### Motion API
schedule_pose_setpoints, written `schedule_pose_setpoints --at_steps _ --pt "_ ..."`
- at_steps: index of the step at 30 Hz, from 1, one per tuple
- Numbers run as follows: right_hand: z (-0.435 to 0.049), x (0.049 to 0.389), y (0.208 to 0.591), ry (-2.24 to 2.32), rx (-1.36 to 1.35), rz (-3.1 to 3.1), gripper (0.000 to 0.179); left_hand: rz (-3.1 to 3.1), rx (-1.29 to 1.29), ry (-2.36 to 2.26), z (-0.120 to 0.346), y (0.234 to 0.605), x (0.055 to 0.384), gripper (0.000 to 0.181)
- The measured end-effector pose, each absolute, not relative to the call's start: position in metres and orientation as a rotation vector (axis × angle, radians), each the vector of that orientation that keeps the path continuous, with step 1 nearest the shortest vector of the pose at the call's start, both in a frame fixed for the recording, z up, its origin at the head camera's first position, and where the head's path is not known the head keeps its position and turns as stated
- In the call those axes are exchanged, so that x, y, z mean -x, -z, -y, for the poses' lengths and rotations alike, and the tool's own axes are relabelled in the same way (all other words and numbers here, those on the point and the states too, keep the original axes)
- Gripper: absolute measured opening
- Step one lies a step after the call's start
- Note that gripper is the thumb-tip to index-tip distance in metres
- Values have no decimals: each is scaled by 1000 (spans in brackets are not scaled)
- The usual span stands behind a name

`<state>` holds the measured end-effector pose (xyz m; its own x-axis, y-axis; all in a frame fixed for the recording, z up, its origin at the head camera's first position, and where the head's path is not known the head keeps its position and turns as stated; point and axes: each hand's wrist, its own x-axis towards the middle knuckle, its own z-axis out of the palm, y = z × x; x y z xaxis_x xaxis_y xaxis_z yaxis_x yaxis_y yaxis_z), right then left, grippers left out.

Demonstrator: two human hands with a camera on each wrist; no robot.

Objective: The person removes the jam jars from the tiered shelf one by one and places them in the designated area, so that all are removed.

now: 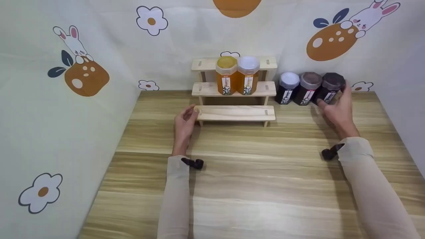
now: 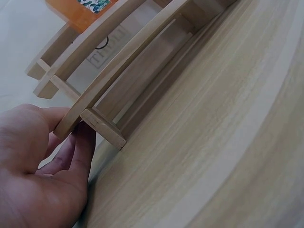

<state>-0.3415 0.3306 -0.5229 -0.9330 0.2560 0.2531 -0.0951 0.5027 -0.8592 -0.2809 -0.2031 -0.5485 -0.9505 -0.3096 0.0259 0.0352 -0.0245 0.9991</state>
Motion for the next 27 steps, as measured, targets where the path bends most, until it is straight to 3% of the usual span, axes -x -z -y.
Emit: schedule_pose_setpoints --at_steps 4,7,13,27 --pt "-321 335 503 -1352 252 2408 103 2014 -289 2054 203 548 281 39" --pt "-310 333 490 -1279 237 2322 93 2023 -291 2042 203 548 281 39" --pt "-276 334 474 -1278 100 2111 66 2022 -288 2037 203 549 280 38" --pt "-160 315 452 -1601 -254 2107 54 2028 -290 2046 202 549 280 39"
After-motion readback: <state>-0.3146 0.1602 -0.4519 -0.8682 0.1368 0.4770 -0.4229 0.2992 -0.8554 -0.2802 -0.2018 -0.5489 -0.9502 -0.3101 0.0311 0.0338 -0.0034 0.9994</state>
